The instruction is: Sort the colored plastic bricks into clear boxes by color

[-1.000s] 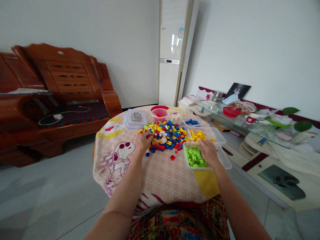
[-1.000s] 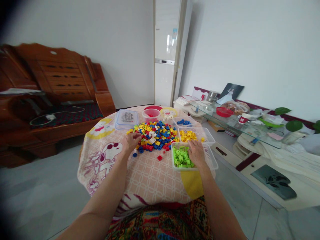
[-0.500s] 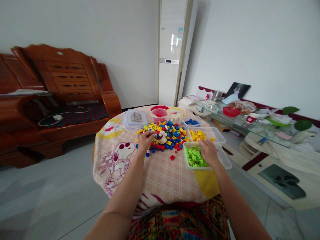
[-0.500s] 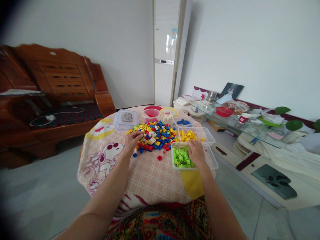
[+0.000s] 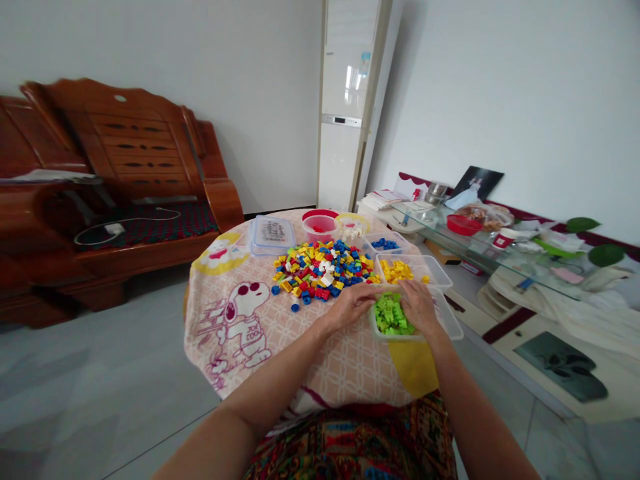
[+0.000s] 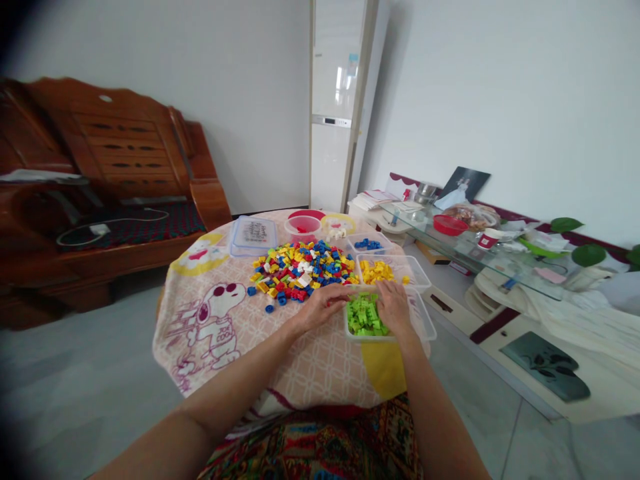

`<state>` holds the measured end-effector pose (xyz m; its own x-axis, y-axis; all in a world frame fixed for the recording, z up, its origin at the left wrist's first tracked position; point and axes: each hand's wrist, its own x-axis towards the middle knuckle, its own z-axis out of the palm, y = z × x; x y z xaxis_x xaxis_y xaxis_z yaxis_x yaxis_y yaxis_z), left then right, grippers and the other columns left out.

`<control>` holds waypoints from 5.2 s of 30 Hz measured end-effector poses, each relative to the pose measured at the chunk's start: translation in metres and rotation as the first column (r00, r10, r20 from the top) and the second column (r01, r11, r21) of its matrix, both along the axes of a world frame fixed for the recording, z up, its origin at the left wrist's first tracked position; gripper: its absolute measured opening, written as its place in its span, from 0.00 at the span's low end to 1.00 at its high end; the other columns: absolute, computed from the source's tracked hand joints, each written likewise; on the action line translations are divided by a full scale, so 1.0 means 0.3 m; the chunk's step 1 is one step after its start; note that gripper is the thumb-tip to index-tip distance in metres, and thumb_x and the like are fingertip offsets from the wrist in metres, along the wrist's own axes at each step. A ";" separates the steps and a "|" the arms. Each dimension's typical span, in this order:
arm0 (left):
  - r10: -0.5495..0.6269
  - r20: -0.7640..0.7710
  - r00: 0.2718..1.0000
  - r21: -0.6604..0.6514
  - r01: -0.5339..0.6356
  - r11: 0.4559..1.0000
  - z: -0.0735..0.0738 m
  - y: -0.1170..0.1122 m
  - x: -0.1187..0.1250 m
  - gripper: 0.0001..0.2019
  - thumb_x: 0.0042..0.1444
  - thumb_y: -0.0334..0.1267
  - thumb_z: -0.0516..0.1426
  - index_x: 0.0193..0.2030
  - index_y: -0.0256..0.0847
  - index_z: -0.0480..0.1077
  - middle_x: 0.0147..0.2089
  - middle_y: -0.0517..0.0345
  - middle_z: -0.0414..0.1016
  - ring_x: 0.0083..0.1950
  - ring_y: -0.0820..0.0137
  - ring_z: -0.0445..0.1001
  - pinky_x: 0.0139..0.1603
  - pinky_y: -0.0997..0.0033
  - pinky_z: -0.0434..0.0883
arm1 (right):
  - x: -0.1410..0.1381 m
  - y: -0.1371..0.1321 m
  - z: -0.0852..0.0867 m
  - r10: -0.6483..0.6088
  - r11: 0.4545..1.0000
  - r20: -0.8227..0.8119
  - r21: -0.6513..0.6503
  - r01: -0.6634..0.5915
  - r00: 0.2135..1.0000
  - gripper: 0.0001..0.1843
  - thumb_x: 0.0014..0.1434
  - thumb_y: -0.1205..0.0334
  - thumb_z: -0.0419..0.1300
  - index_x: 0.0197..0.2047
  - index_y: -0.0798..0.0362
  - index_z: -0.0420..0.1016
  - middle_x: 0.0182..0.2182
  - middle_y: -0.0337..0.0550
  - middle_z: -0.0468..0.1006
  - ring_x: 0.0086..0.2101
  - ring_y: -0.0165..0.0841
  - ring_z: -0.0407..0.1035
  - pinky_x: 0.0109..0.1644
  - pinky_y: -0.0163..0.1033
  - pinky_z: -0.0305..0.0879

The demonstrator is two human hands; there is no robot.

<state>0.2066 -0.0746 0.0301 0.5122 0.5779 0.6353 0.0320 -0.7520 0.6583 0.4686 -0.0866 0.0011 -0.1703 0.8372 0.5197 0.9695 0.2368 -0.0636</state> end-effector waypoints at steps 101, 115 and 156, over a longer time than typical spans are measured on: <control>0.769 -0.627 0.126 -0.013 -0.989 0.151 0.003 0.178 -0.536 0.12 0.56 0.35 0.57 0.41 0.40 0.82 0.42 0.42 0.83 0.44 0.53 0.79 0.39 0.63 0.72 | -0.008 -0.003 0.004 -0.001 1.000 -0.002 0.006 0.001 1.000 0.27 0.59 0.67 0.53 0.62 0.53 0.70 0.58 0.53 0.75 0.60 0.46 0.63 0.68 0.55 0.55; 0.755 -0.638 0.151 -0.082 -0.988 0.129 0.027 0.169 -0.508 0.12 0.54 0.33 0.59 0.44 0.41 0.81 0.45 0.46 0.83 0.48 0.55 0.80 0.42 0.65 0.71 | 0.002 0.003 -0.002 -0.005 1.000 0.024 -0.002 0.006 1.000 0.26 0.59 0.67 0.53 0.61 0.54 0.70 0.58 0.53 0.75 0.60 0.46 0.63 0.67 0.54 0.56; 0.724 -0.666 0.179 0.220 -0.880 0.421 0.006 0.162 -0.342 0.12 0.60 0.45 0.58 0.42 0.46 0.82 0.47 0.48 0.79 0.53 0.56 0.76 0.49 0.62 0.70 | -0.004 0.000 0.001 -0.008 1.000 0.025 0.000 0.008 1.000 0.27 0.59 0.68 0.53 0.62 0.54 0.70 0.58 0.53 0.75 0.59 0.46 0.63 0.68 0.54 0.55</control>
<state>0.1039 -0.0260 0.0320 -0.1378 0.9614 0.2382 0.9569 0.0672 0.2824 0.4674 -0.0867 0.0015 -0.1768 0.8386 0.5153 0.9725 0.2293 -0.0395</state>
